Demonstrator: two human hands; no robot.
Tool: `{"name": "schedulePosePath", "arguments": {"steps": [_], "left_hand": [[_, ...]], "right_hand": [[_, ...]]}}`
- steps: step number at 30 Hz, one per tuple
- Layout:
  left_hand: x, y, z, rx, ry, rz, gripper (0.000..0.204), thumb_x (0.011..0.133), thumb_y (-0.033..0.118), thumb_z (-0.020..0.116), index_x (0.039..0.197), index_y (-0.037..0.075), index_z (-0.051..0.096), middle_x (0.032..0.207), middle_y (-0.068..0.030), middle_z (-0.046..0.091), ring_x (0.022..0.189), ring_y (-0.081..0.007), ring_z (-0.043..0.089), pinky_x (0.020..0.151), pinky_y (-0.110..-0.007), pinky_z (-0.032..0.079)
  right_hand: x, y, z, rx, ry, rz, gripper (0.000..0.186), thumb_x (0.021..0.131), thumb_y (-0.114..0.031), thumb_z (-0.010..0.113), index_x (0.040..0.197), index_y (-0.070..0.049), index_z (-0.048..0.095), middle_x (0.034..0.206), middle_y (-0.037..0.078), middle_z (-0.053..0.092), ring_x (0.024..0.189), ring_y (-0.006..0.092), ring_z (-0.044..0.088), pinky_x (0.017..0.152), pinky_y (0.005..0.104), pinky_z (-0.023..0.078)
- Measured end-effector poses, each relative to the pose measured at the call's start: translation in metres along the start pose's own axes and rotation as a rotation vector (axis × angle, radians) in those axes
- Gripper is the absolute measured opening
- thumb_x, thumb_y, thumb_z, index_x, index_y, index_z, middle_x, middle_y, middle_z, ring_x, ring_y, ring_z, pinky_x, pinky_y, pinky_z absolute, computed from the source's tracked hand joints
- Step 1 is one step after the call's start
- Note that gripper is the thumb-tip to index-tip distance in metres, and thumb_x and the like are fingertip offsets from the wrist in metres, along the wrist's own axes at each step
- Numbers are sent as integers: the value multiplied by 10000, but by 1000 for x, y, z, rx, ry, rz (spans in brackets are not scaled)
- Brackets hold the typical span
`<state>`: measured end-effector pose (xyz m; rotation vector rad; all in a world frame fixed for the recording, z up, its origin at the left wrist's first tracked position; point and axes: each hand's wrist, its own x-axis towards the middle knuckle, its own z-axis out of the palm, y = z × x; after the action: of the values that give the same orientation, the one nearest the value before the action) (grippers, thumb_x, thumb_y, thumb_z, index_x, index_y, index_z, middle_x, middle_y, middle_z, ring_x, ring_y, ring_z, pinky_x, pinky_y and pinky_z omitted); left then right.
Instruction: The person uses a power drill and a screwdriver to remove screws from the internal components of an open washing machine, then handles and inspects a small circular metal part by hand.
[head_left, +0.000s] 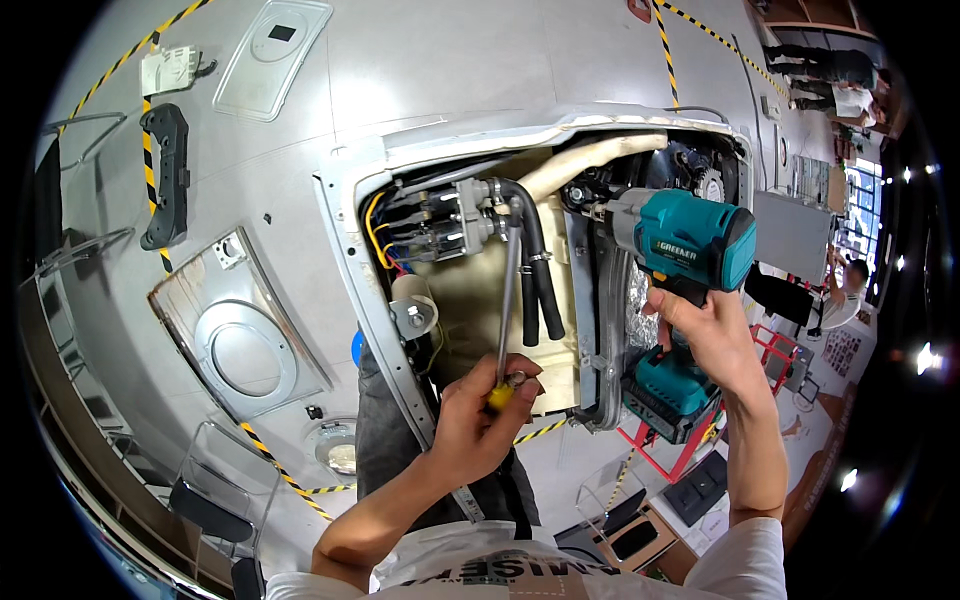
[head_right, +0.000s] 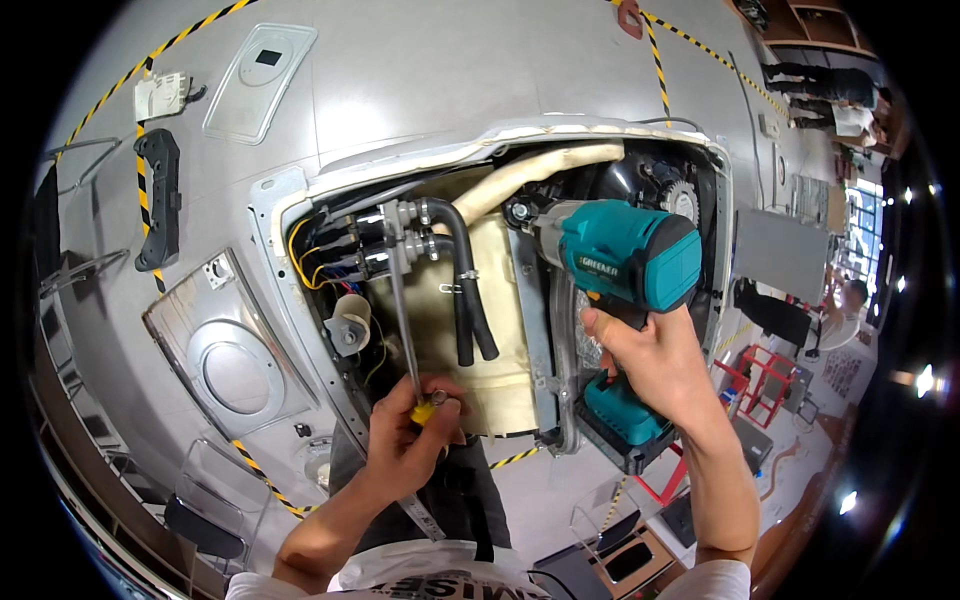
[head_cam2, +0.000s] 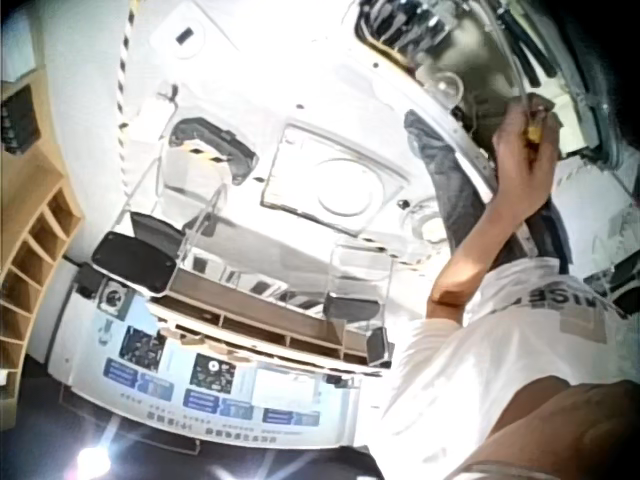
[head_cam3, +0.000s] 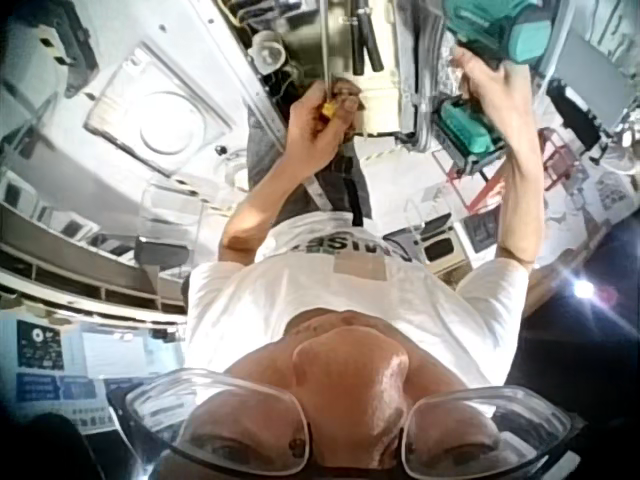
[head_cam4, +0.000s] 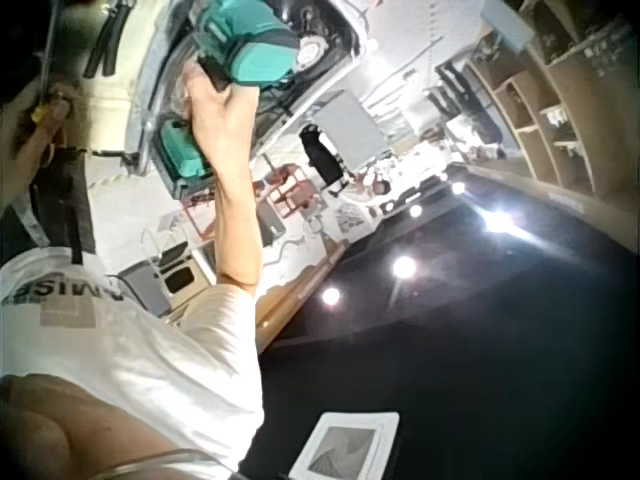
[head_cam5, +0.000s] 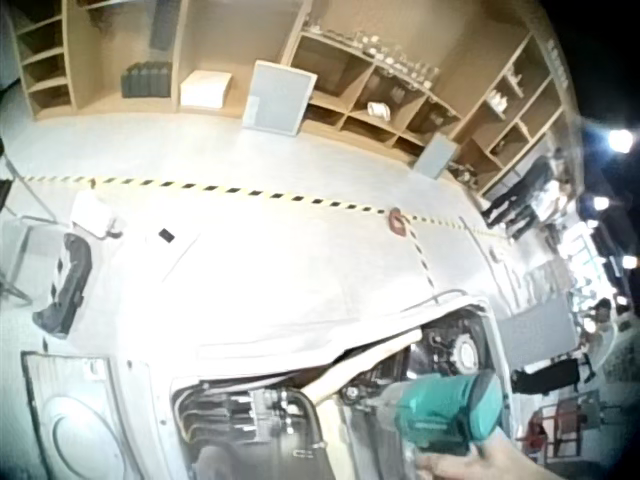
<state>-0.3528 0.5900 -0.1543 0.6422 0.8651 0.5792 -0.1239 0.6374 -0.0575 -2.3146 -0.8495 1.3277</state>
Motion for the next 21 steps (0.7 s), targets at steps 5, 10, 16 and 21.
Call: {"name": "schedulePosePath", "arguments": {"steps": [5,10,16,21], "left_hand": [[2,3,-8,1,-58,-24,106,942,54,531,1030,-3,550,854,-46,624,644,-48,558,580,-190,476],[2,4,-10,-57,-78,-93,96,956,70,514,1019,6,548,860,-43,624,638,-44,556,589,-189,467],[4,4,-10,-170,-56,-111,112,958,91,518,1030,12,552,860,-45,624,641,-54,568,591,-189,458],[1,0,-12,-204,-44,-128,152,945,126,570,1057,25,556,812,-43,649,634,-61,584,540,-198,456]], "right_hand": [[7,-7,12,5,30,119,225,877,-132,664,1039,1,579,762,31,612,545,86,526,477,243,445],[5,-17,17,94,63,190,212,881,-151,668,959,30,587,746,60,629,530,105,541,469,258,450],[5,-19,37,274,170,280,241,876,-136,673,945,50,535,794,147,647,539,155,577,465,269,465],[5,-13,40,297,198,269,276,874,-179,673,947,53,544,801,150,642,537,159,573,460,276,481]]}}
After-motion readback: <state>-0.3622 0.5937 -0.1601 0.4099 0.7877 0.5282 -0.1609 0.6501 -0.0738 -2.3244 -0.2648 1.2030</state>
